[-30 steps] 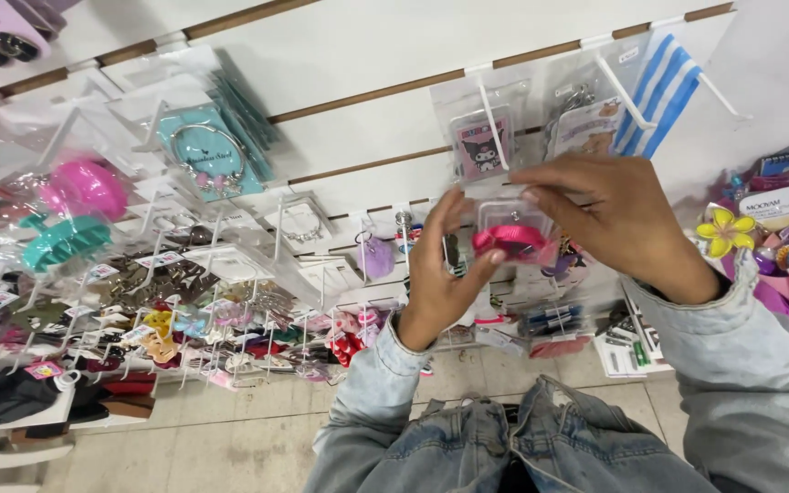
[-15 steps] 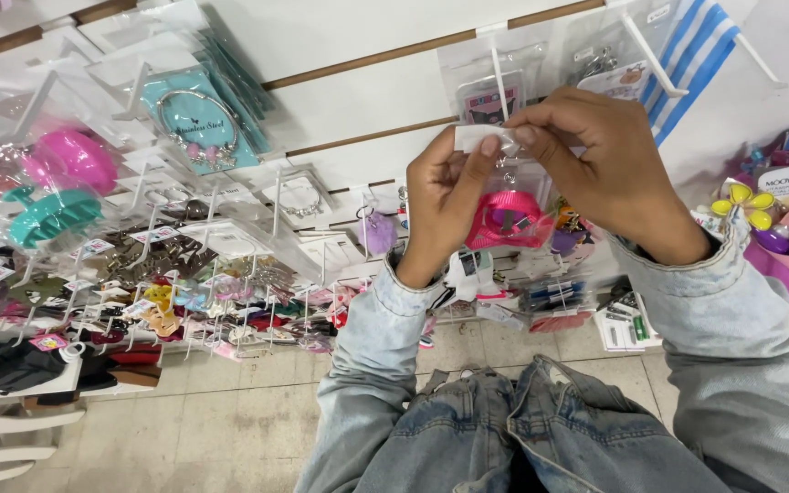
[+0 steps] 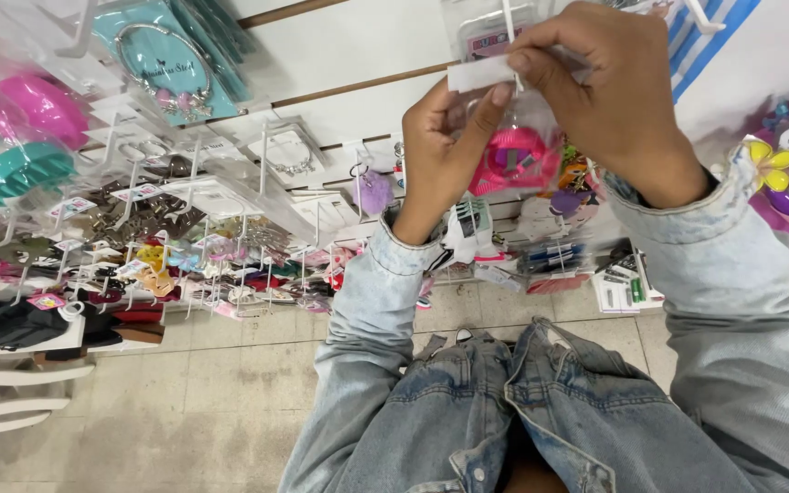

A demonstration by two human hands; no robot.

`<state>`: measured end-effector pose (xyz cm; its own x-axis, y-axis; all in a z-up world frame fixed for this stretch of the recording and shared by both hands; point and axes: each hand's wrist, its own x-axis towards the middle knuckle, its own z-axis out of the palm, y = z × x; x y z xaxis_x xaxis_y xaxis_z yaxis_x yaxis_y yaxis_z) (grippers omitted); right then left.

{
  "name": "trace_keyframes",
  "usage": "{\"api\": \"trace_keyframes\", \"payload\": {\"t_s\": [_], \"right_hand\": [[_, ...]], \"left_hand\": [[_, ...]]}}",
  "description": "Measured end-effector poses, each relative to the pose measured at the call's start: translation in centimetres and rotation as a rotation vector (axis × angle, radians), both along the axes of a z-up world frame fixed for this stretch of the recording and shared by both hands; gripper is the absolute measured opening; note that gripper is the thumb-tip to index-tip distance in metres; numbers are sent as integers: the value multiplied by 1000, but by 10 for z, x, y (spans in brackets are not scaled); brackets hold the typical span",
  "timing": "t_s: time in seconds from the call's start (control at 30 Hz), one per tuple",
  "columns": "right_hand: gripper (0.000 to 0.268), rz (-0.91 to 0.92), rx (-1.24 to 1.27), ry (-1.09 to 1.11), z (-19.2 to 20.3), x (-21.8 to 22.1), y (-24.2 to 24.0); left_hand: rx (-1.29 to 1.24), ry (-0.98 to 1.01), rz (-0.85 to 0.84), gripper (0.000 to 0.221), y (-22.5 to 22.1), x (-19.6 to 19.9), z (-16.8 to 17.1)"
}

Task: Organizing and hanging various accessories, keychains, and hats on a store display wall.

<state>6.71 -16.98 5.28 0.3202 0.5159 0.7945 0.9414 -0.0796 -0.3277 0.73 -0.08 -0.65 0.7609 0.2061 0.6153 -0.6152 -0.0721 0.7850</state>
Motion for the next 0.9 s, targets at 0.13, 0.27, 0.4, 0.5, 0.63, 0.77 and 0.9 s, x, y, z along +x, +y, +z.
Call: {"api": "trace_keyframes", "payload": {"t_s": [0.13, 0.27, 0.4, 0.5, 0.63, 0.77, 0.9], "right_hand": [[16, -44, 63, -140, -8, 14, 11], [11, -172, 106, -314, -17, 23, 17], [41, -213, 112, -257, -25, 15, 16], [44, -232, 117, -265, -43, 1, 3], [51, -203, 68, -177, -47, -14, -8], [54, -170, 34, -81, -54, -13, -9], [37, -176, 52, -153, -35, -22, -5]], "left_hand": [[130, -45, 169, 18, 11, 21, 1], [92, -56, 157, 13, 23, 40, -6], [101, -12, 228, 22, 22, 39, -6], [274, -6, 453, 49, 26, 33, -28], [223, 94, 398, 50, 14, 5, -8], [225, 13, 343, 48, 16, 19, -10], [177, -117, 175, 35, 17, 34, 19]]}}
